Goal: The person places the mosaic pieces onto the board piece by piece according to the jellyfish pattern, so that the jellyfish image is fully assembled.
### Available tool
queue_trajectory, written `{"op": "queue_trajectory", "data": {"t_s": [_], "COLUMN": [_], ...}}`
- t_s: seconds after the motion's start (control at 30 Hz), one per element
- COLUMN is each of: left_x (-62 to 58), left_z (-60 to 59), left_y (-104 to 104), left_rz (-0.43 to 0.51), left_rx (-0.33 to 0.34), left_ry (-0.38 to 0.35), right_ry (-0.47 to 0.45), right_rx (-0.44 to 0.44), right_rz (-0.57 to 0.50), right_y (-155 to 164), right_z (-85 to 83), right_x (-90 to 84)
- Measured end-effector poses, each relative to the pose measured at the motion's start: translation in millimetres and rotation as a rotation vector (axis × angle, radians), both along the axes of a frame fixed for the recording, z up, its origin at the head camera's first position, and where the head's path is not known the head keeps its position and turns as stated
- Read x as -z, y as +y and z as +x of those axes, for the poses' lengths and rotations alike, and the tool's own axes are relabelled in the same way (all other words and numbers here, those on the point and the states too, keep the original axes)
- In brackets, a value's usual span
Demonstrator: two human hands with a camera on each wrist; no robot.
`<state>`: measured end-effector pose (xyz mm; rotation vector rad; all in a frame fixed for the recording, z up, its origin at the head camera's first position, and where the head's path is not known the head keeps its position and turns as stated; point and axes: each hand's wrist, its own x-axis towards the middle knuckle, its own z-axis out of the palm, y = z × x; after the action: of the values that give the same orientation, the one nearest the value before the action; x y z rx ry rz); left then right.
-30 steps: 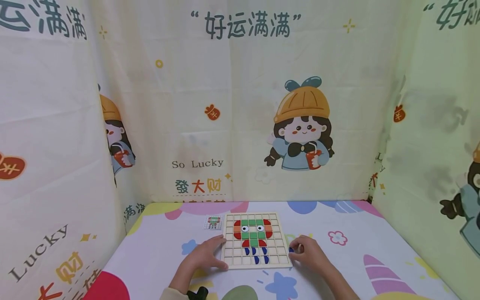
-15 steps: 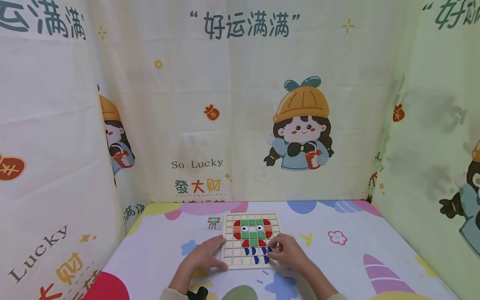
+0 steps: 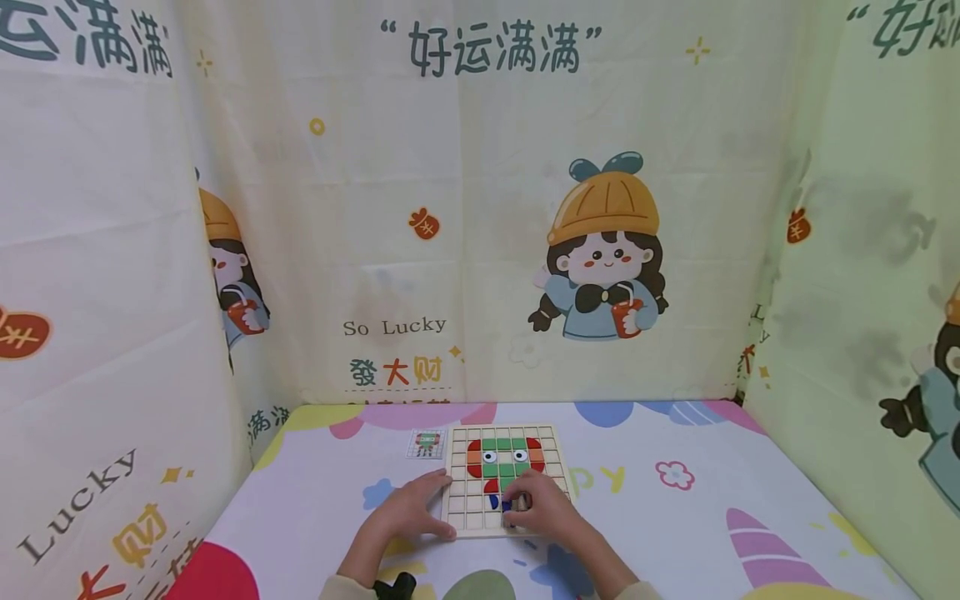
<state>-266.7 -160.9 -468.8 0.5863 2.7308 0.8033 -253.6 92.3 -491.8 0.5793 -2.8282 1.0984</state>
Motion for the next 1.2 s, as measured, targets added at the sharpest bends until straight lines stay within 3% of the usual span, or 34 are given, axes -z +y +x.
{"op": "queue_trajectory", "data": {"t_s": [0.33,0.83,1.03,1.2], "left_x": [-2.6,-0.2,0.3,-0.5], "left_z": [2.6,-0.2,-1.5,-2.7], "left_y": [1,3,4,2], "left_rz": [0.006,0.009,0.012,0.001], "left_rx": [0.015,0.02,0.007,0.007], "left_ry": [0.007,0.004,-0.01,0.005], "right_ry": [0.003,-0.069,-0.048,-0.016], "right_rx": [-0.012,-0.002,0.028,0.105], "right_rz": [-0.002,0.005,-0.025,-0.028], "right_y": [-13,-12,-2,16], "right_z": [2.5,5.3,3.8,2.0], "right_x": [0.9,-2.0,-4.8,-9.1]}}
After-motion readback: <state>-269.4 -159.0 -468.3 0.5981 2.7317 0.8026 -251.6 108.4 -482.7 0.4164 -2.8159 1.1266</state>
